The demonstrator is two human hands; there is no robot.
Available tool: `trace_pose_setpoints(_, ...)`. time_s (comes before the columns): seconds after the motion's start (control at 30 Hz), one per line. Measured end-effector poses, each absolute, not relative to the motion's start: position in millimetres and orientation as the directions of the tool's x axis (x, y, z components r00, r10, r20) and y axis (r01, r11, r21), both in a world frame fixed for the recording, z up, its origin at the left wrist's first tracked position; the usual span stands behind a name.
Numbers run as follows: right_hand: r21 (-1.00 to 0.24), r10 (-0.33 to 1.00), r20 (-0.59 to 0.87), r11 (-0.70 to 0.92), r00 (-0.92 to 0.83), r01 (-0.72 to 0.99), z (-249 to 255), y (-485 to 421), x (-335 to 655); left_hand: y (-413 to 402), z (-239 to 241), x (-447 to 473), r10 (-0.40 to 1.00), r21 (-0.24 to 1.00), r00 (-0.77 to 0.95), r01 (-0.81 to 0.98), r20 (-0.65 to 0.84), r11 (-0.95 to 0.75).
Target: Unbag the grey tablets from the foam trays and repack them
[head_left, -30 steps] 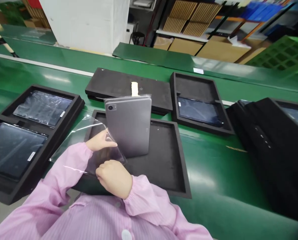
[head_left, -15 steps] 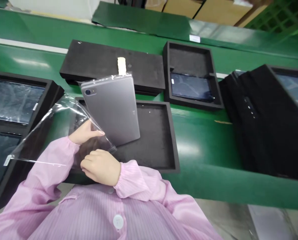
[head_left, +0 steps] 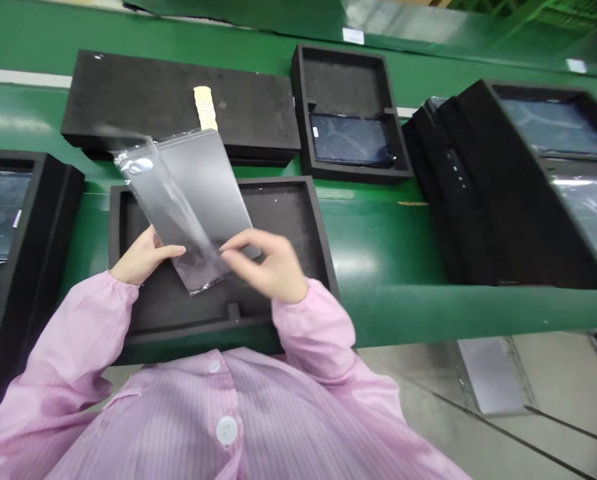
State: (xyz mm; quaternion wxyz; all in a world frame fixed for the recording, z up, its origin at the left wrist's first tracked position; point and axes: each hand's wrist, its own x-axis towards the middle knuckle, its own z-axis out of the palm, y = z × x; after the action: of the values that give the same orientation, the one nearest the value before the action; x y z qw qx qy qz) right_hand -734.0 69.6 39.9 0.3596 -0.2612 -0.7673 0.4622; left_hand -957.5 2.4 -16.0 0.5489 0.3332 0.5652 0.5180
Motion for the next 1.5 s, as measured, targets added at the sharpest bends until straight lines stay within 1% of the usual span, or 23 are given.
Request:
trace_pose_setpoints(0.07, -0.920, 0.894, 0.244, 0.336, -0.377, 0.200, 29.8, 88.8, -717.4, 2.8, -15.4, -955.4, 0.947, 0.940, -0.163, -0.247, -0.278, 0.234)
trace_pose_setpoints(0.13, -0.940, 0.965, 0.150, 0.208, -0.217, 0.272, 10.9, 100.1, -707.5, 2.8, -15.3, -955.2, 0.941, 0.930, -0.160, -0.271, -0.297, 0.247)
trace_pose_setpoints(0.17, -0.944, 0.978, 0.087, 0.142, -0.192, 0.299, 0.4, 102.4, -705.4, 2.5, -15.5, -955.8, 0.937, 0.926, -0.166, -0.277, -0.307, 0.254)
trace_pose_setpoints(0.23, -0.932, 0.972, -0.025, 0.061, -0.232, 0.356, -17.9, 100.8, -705.7, 1.5, -16.3, -957.9, 0.929, 0.921, -0.178, -0.285, -0.324, 0.267)
trace_pose_setpoints(0.3, -0.919, 0.948, -0.092, 0.037, -0.305, 0.392, -28.8, 94.3, -709.7, 0.0, -17.6, -960.4, 0.926, 0.917, -0.178, -0.288, -0.334, 0.275)
trace_pose_setpoints(0.37, -0.909, 0.936, -0.105, 0.047, -0.336, 0.414, -32.2, 86.8, -714.0, -2.1, -19.0, -962.5, 0.934, 0.924, -0.168, -0.279, -0.314, 0.261)
trace_pose_setpoints(0.47, -0.903, 0.952, -0.103, 0.032, -0.289, 0.428, -29.5, 76.8, -716.2, -6.0, -21.0, -964.7, 0.956, 0.954, -0.157, -0.212, -0.246, 0.211)
trace_pose_setpoints(0.53, -0.925, 0.964, -0.106, -0.006, -0.242, 0.380, -26.7, 69.1, -714.8, -8.7, -21.9, -965.4, 0.962, 0.972, -0.171, -0.130, -0.214, 0.194)
trace_pose_setpoints(0.6, -0.960, 0.969, -0.134, -0.074, -0.208, 0.270, -24.5, 58.8, -713.2, -10.8, -22.0, -964.5, 0.959, 0.980, -0.203, -0.063, -0.199, 0.190)
trace_pose_setpoints(0.67, -0.978, 0.969, -0.173, -0.149, -0.174, 0.146, -22.4, 46.6, -712.7, -12.2, -20.6, -961.4, 0.955, 0.982, -0.227, -0.028, -0.190, 0.189)
trace_pose_setpoints(0.77, -0.965, 0.954, -0.261, -0.263, -0.149, 0.002, -16.5, 31.9, -710.0, -13.1, -15.7, -953.4, 0.956, 0.979, -0.217, -0.014, -0.200, 0.201)
trace_pose_setpoints(0.87, -0.920, 0.915, -0.370, -0.385, -0.164, -0.075, -2.0, 30.4, -693.5, -13.6, -9.3, -947.5, 0.951, 0.975, -0.215, -0.021, -0.222, 0.222)
trace_pose_setpoints(0.93, -0.905, 0.900, -0.409, -0.421, -0.150, -0.060, 14.3, 36.7, -671.9, -15.6, -5.3, -947.8, 0.943, 0.969, -0.224, -0.047, -0.245, 0.241)
trace_pose_setpoints(1.0, -0.929, 0.925, -0.370, -0.370, -0.086, 0.018, 35.0, 45.8, -645.5, -20.5, -2.4, -951.4, 0.933, 0.964, -0.241, -0.063, -0.267, 0.259)
trace_pose_setpoints(1.03, -0.947, 0.948, -0.315, -0.311, -0.042, 0.077, 45.9, 50.4, -632.4, -24.2, -1.3, -954.0, 0.926, 0.961, -0.257, -0.065, -0.275, 0.268)
trace_pose_setpoints(1.1, -0.953, 0.986, -0.159, -0.166, 0.047, 0.252, 65.8, 58.9, -610.2, -33.8, -0.1, -959.5, 0.904, 0.954, -0.303, -0.086, -0.301, 0.288)
trace_pose_setpoints(1.13, -0.926, 0.994, -0.077, -0.100, 0.076, 0.365, 73.7, 62.9, -602.1, -39.3, 0.1, -962.0, 0.887, 0.946, -0.328, -0.117, -0.325, 0.303)
trace_pose_setpoints(1.17, -0.874, 0.996, -0.004, -0.048, 0.092, 0.484, 79.8, 66.6, -596.2, -45.0, 0.0, -964.1, 0.865, 0.934, -0.352, -0.161, -0.356, 0.319)
trace_pose_setpoints(1.23, -0.718, 0.988, 0.114, 0.006, 0.108, 0.696, 86.4, 73.4, -591.1, -55.3, -1.3, -966.7, 0.819, 0.905, -0.394, -0.259, -0.418, 0.337)
trace_pose_setpoints(1.3, -0.557, 0.965, 0.224, 0.009, 0.139, 0.831, 87.2, 77.6, -594.2, -62.1, -4.0, -966.7, 0.787, 0.882, -0.418, -0.336, -0.454, 0.331)
trace_pose_setpoints(1.4, -0.375, 0.917, 0.373, 0.012, 0.139, 0.927, 80.7, 74.6, -612.6, -63.3, -9.6, -961.7, 0.812, 0.873, -0.381, -0.393, -0.442, 0.290)
trace_pose_setpoints(1.43, -0.325, 0.913, 0.396, 0.035, 0.103, 0.945, 76.4, 70.6, -622.0, -61.8, -11.4, -959.4, 0.831, 0.875, -0.358, -0.399, -0.425, 0.276)
trace_pose_setpoints(1.5, -0.244, 0.921, 0.389, 0.109, -0.005, 0.964, 63.3, 59.6, -643.9, -57.8, -14.8, -955.5, 0.865, 0.880, -0.314, -0.402, -0.391, 0.252)
